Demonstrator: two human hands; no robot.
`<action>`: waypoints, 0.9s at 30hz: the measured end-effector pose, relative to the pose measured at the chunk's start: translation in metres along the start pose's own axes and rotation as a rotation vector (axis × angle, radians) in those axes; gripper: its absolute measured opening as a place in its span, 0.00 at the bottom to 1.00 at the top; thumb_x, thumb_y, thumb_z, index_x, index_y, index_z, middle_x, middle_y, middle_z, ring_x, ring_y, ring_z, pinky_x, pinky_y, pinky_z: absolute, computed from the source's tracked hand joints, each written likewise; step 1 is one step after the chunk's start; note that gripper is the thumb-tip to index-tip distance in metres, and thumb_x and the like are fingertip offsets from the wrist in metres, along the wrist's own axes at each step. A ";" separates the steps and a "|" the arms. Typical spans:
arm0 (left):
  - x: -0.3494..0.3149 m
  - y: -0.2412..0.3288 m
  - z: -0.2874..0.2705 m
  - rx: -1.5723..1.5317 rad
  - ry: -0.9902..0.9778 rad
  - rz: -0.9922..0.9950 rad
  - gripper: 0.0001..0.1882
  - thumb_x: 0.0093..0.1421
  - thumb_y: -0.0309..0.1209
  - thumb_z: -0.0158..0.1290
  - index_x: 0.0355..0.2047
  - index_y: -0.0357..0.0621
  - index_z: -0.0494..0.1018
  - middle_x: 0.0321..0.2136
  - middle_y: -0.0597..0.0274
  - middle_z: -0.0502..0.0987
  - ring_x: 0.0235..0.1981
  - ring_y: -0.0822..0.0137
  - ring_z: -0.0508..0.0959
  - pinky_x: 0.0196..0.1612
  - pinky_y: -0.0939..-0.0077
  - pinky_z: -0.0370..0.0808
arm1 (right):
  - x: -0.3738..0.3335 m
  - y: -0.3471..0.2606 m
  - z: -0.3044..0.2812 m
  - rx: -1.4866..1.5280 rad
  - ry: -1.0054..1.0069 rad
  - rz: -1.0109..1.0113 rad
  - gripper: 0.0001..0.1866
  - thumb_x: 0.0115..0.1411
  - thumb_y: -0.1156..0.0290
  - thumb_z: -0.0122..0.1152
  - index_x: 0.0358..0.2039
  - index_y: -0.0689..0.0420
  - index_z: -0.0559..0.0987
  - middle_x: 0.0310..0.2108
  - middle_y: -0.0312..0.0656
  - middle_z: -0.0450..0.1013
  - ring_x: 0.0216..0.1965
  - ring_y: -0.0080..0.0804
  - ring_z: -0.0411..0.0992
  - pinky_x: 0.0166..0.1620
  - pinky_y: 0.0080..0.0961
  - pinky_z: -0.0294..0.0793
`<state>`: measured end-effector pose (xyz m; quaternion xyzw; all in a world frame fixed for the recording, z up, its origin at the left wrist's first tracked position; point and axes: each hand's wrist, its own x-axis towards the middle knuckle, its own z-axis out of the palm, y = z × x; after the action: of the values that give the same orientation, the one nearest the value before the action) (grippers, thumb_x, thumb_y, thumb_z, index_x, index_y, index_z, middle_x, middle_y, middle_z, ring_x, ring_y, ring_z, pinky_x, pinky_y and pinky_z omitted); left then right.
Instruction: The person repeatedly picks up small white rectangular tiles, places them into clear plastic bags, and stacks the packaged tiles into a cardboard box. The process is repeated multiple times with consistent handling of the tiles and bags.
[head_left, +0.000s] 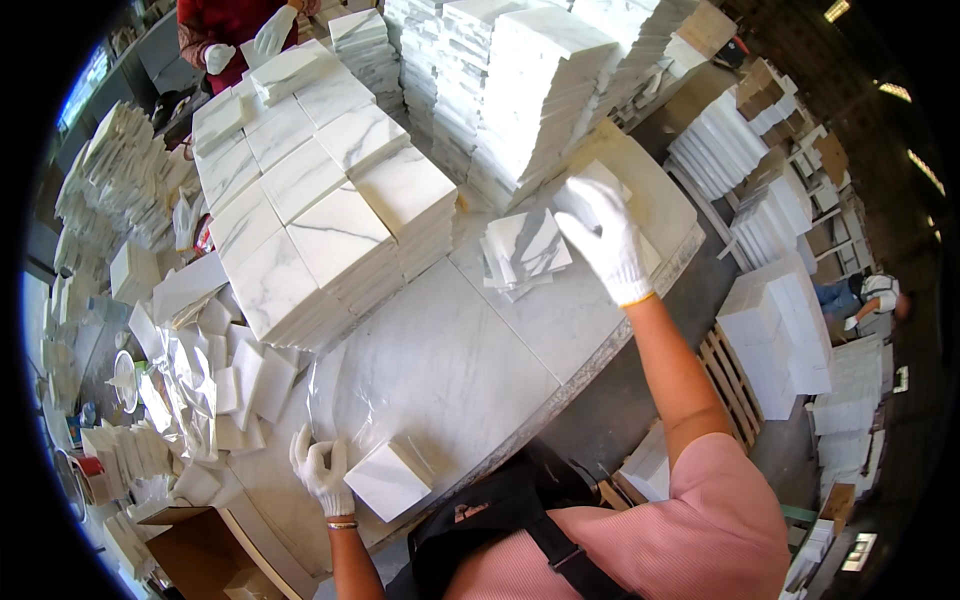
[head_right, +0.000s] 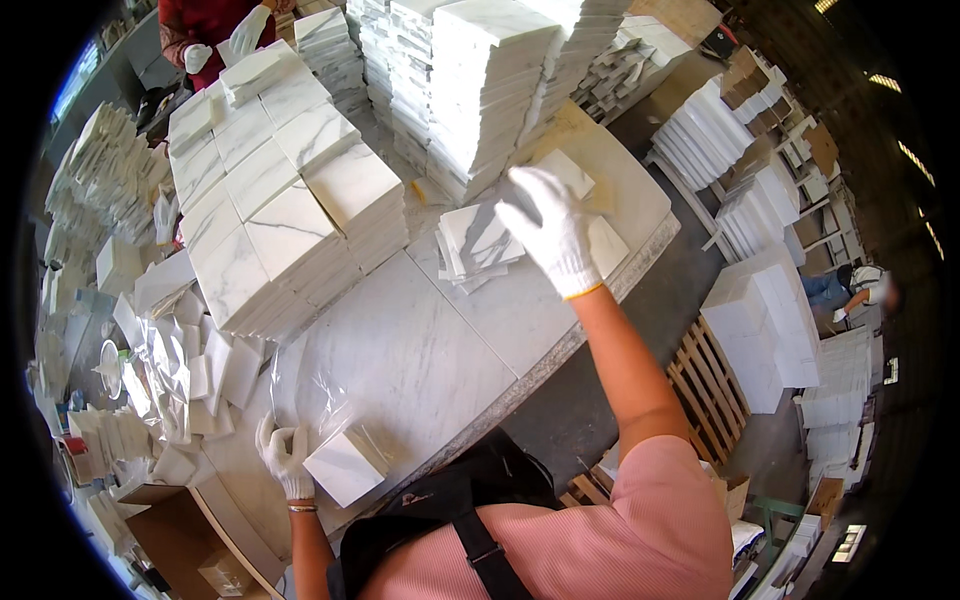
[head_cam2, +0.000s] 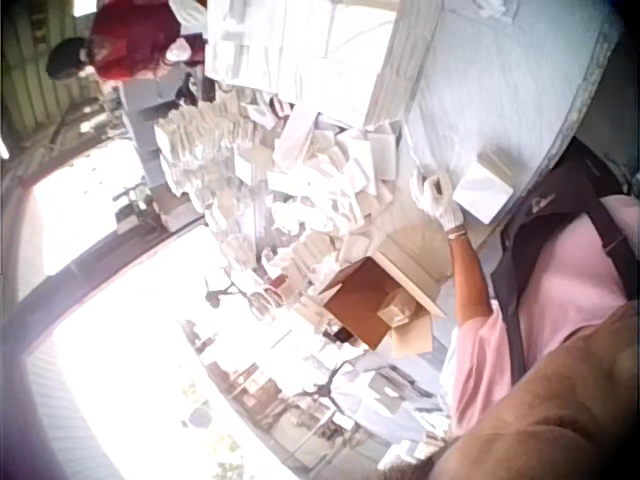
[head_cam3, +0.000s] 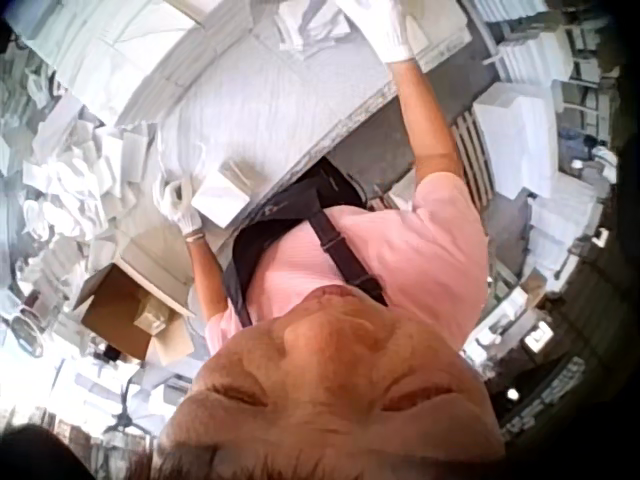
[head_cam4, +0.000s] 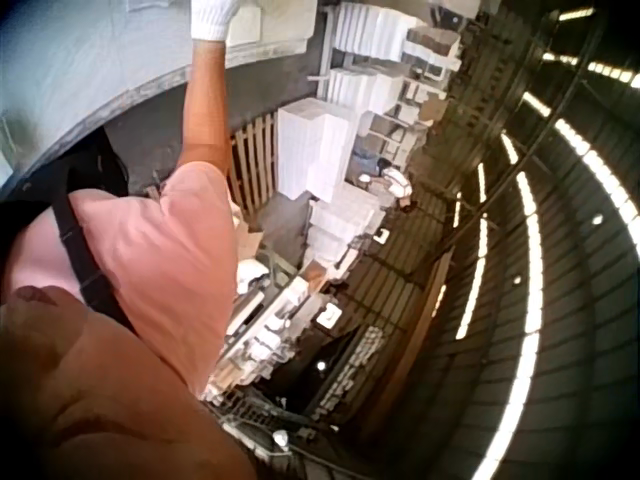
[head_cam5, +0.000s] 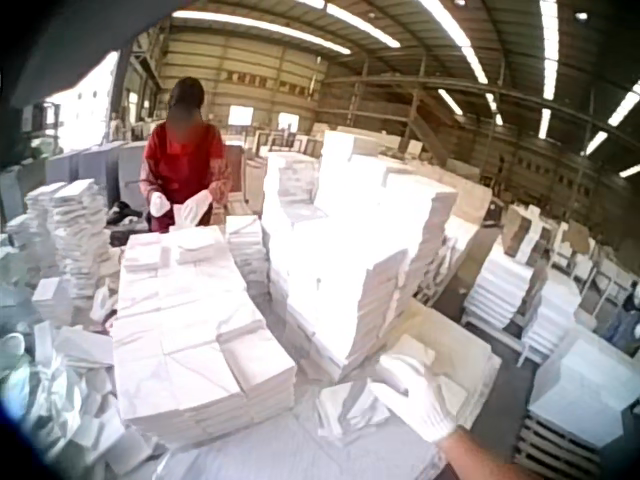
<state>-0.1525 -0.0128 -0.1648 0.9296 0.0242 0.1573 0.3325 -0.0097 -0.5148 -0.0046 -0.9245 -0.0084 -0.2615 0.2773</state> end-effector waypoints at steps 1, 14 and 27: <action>0.002 0.002 0.002 -0.006 -0.017 0.007 0.07 0.49 0.24 0.67 0.23 0.42 0.78 0.55 0.42 0.75 0.59 0.44 0.70 0.62 0.55 0.66 | 0.012 0.051 -0.012 -0.207 -0.015 0.036 0.35 0.53 0.54 0.73 0.58 0.57 0.75 0.60 0.51 0.69 0.59 0.48 0.69 0.61 0.39 0.70; 0.003 0.001 -0.001 0.027 -0.002 -0.015 0.07 0.47 0.26 0.67 0.23 0.43 0.78 0.54 0.45 0.76 0.58 0.46 0.70 0.60 0.56 0.67 | 0.067 0.127 -0.007 -0.514 -0.519 0.445 0.56 0.41 0.39 0.73 0.68 0.52 0.64 0.63 0.58 0.65 0.60 0.56 0.68 0.60 0.41 0.71; 0.000 -0.007 -0.001 0.009 0.104 0.045 0.10 0.46 0.35 0.67 0.20 0.48 0.77 0.50 0.59 0.80 0.55 0.49 0.75 0.55 0.58 0.70 | -0.096 -0.172 0.036 0.223 -0.641 -0.438 0.54 0.33 0.61 0.78 0.66 0.56 0.69 0.63 0.54 0.65 0.63 0.50 0.66 0.65 0.44 0.66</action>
<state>-0.1525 -0.0063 -0.1687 0.9220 0.0212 0.2128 0.3227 -0.1026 -0.3382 0.0102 -0.8998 -0.3195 -0.0105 0.2969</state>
